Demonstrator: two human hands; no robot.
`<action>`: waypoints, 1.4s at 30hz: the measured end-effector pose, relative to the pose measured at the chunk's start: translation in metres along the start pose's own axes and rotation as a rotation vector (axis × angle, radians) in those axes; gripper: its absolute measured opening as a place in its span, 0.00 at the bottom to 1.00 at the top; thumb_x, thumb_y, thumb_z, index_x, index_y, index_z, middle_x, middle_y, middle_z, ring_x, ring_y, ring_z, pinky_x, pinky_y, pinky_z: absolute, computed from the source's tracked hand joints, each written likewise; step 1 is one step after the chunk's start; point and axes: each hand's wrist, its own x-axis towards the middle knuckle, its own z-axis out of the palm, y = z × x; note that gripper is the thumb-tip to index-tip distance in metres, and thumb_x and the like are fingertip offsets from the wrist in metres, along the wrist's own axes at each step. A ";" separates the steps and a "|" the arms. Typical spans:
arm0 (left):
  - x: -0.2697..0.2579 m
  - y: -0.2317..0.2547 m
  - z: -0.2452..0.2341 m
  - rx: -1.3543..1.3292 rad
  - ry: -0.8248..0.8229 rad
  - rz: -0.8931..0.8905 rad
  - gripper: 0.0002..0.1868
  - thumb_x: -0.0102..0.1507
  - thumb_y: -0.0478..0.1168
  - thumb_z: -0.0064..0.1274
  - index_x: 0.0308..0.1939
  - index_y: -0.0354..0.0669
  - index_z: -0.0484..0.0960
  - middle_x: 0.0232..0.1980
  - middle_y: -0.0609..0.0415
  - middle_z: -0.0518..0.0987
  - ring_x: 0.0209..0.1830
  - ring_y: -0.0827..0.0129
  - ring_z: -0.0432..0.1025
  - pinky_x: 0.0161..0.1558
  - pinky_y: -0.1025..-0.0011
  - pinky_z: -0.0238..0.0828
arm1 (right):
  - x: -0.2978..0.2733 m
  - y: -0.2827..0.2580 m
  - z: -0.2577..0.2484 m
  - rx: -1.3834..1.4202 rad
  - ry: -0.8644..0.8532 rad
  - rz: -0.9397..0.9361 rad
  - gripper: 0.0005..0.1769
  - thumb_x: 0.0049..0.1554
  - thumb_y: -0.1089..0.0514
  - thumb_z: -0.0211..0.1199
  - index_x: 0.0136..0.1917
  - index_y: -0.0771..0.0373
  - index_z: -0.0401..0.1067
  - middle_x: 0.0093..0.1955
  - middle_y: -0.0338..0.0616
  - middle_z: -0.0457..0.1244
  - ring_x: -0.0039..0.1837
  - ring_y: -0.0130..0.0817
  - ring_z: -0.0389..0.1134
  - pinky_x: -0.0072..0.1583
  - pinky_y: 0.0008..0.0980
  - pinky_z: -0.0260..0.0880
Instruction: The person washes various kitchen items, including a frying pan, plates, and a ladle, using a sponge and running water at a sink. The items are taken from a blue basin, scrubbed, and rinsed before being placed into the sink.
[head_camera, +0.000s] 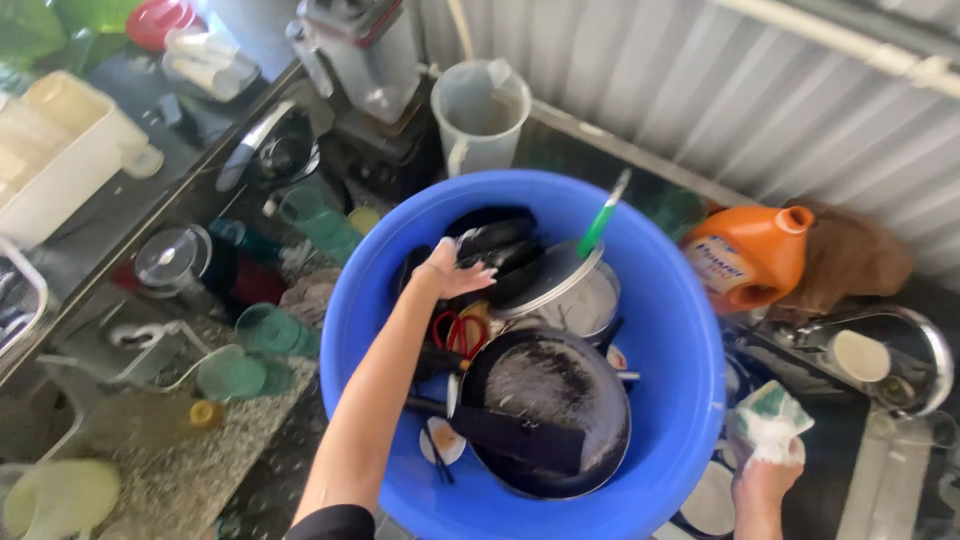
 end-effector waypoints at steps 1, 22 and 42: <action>0.004 -0.006 -0.007 -0.008 -0.007 -0.042 0.37 0.63 0.67 0.37 0.59 0.38 0.70 0.50 0.38 0.77 0.45 0.39 0.77 0.47 0.49 0.78 | -0.007 -0.020 0.020 0.022 0.028 0.049 0.16 0.71 0.52 0.61 0.64 0.65 0.67 0.59 0.46 0.66 0.58 0.40 0.71 0.60 0.42 0.75; -0.132 -0.166 -0.098 2.484 0.366 0.065 0.26 0.59 0.41 0.63 0.62 0.52 0.80 0.62 0.53 0.79 0.66 0.56 0.71 0.68 0.50 0.57 | -0.043 -0.076 0.060 0.006 0.070 0.227 0.21 0.70 0.46 0.57 0.66 0.63 0.67 0.58 0.48 0.67 0.53 0.41 0.73 0.52 0.40 0.76; -0.252 -0.137 -0.050 2.388 -0.083 0.103 0.15 0.60 0.51 0.54 0.36 0.47 0.89 0.36 0.50 0.89 0.39 0.60 0.85 0.42 0.67 0.79 | -0.049 -0.065 0.014 0.033 0.104 0.217 0.19 0.72 0.48 0.59 0.67 0.63 0.67 0.60 0.46 0.67 0.57 0.43 0.72 0.54 0.46 0.75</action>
